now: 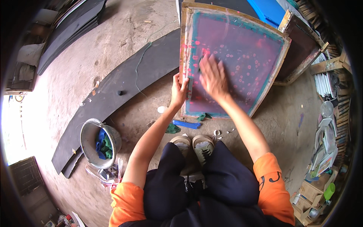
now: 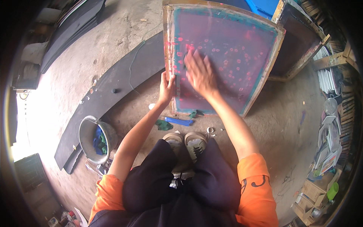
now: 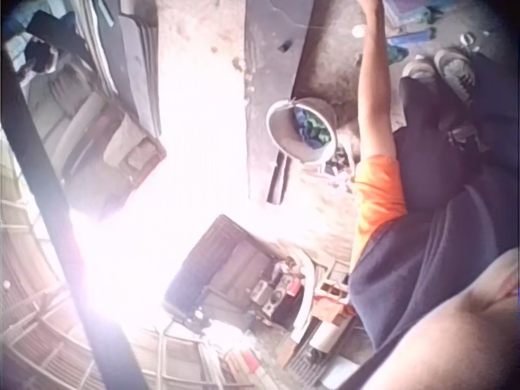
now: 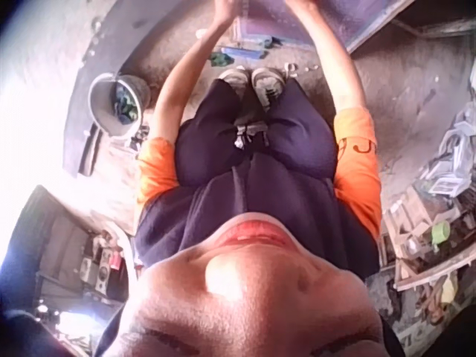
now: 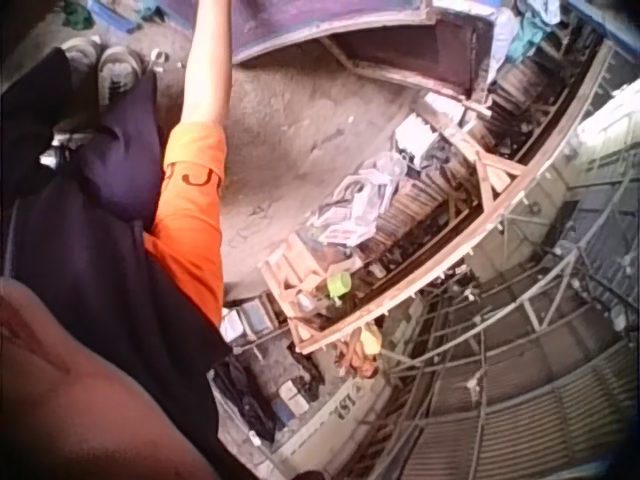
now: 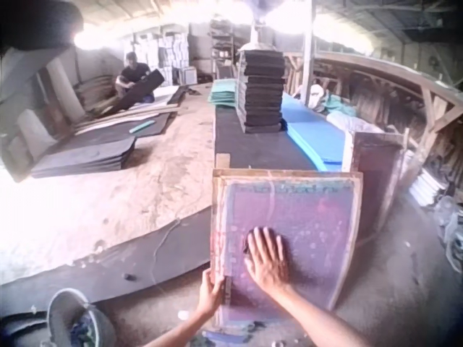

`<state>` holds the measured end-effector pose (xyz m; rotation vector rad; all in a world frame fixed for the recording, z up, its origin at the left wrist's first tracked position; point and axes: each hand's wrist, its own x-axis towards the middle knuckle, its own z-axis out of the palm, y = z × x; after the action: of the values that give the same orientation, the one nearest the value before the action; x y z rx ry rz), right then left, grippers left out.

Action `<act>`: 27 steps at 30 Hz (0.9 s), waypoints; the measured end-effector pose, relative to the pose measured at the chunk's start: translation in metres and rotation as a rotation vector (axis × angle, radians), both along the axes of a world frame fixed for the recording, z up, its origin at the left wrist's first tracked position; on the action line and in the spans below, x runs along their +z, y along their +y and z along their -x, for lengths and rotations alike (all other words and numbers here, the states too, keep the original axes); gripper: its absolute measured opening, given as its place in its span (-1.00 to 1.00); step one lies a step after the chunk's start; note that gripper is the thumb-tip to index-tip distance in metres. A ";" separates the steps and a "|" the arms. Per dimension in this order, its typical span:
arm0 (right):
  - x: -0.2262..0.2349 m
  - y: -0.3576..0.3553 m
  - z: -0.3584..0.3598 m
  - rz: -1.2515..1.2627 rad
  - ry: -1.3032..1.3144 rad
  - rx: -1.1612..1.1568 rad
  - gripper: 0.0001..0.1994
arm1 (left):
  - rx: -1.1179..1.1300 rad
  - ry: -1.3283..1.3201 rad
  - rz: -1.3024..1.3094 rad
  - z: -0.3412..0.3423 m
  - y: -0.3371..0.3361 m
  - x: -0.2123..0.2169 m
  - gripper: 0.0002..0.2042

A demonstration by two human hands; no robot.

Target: The person sits on the floor and wipes a rectangular frame with a green cloth. They repeatedly rub the inner surface and edges, occasionally dip the cloth into a bucket, and flip the frame to clean the other side.

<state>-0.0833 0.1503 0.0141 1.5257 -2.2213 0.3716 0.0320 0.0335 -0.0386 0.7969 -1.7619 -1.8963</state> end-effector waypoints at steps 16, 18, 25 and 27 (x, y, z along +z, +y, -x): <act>0.123 0.044 -0.038 0.474 -1.032 -0.113 -0.74 | -0.125 -0.028 0.402 -0.065 0.011 0.096 -0.49; 0.166 0.041 -0.062 0.250 -0.911 -0.138 -0.70 | -0.186 0.084 0.235 -0.076 0.013 0.151 -0.48; 0.227 0.059 -0.113 0.206 -0.732 0.181 -0.77 | -0.443 0.271 0.252 -0.116 0.030 0.255 -0.59; 0.231 0.059 -0.130 0.187 -0.860 0.183 -0.87 | -0.316 0.164 0.461 -0.132 0.032 0.253 -0.70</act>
<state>0.0469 0.2095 0.2451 1.6529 -2.5155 1.4803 0.1635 0.0652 0.2145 0.2002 -2.1935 -1.5718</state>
